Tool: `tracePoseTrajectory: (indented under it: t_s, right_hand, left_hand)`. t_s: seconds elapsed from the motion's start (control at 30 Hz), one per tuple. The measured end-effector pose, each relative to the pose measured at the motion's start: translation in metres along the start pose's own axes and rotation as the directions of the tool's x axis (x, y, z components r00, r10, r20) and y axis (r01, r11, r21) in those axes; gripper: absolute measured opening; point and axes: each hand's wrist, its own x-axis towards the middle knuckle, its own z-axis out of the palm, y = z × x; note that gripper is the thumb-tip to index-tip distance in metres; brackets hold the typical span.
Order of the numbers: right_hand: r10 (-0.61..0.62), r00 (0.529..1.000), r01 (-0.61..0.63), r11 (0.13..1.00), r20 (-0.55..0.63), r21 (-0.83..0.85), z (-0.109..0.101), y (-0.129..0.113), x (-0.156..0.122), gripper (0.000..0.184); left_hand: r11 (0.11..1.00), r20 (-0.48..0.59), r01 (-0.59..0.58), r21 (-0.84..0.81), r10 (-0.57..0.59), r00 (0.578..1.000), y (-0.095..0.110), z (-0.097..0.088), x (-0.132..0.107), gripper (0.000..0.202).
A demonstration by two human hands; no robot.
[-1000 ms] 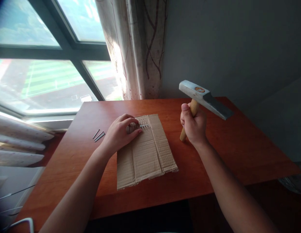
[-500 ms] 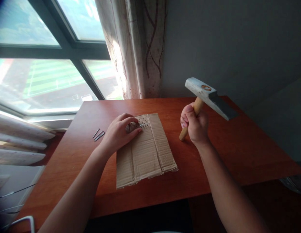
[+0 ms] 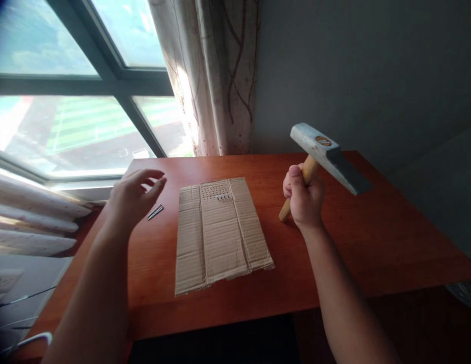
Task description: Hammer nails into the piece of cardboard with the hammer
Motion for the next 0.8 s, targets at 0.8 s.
tracePoseTrajectory:
  t_s: [0.8]
  right_hand:
    - [-0.045,0.999,0.047,0.979,-0.015,0.198,-0.006,0.005,0.002,0.053]
  left_hand:
    - [0.984,0.116,0.163,0.068,-0.17,0.979,-0.023,-0.003,-0.009,0.022]
